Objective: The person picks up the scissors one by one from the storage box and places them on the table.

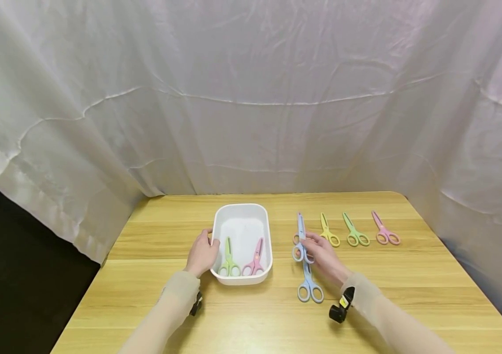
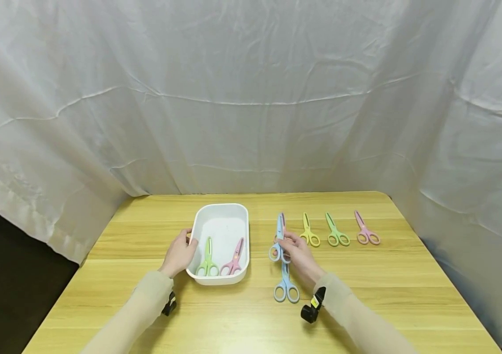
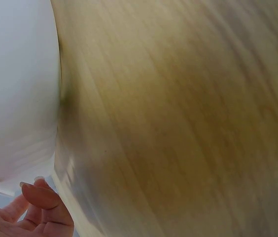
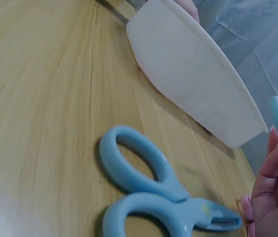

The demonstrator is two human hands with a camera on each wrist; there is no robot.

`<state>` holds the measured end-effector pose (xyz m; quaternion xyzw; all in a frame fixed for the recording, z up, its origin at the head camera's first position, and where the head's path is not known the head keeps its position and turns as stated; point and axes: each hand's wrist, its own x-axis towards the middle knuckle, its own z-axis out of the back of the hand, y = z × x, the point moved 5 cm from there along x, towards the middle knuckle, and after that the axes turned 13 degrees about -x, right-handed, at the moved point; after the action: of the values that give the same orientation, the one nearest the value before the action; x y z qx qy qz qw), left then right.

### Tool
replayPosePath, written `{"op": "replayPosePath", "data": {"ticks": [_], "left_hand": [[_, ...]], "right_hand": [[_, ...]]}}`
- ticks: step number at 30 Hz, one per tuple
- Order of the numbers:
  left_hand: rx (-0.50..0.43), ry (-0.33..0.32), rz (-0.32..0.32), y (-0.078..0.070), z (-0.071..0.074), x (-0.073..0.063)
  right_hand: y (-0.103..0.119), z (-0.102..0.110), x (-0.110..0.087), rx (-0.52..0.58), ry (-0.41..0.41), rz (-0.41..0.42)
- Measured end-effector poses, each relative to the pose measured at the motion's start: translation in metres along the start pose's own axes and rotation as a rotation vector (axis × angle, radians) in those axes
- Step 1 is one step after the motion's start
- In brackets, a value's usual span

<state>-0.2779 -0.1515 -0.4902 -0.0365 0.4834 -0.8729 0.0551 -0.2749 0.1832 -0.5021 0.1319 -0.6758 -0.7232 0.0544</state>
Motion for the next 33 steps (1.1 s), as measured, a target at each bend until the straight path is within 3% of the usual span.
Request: {"op": "replayPosePath", "data": {"ticks": [16, 33], "left_hand": [[-0.007, -0.011, -0.016, -0.005, 0.001, -0.002], [-0.009, -0.007, -0.017, -0.004, 0.001, -0.001]], "right_hand": [[-0.007, 0.031, -0.010, -0.086, -0.060, -0.026], [-0.011, 0.057, -0.023, -0.128, -0.068, -0.069]]}}
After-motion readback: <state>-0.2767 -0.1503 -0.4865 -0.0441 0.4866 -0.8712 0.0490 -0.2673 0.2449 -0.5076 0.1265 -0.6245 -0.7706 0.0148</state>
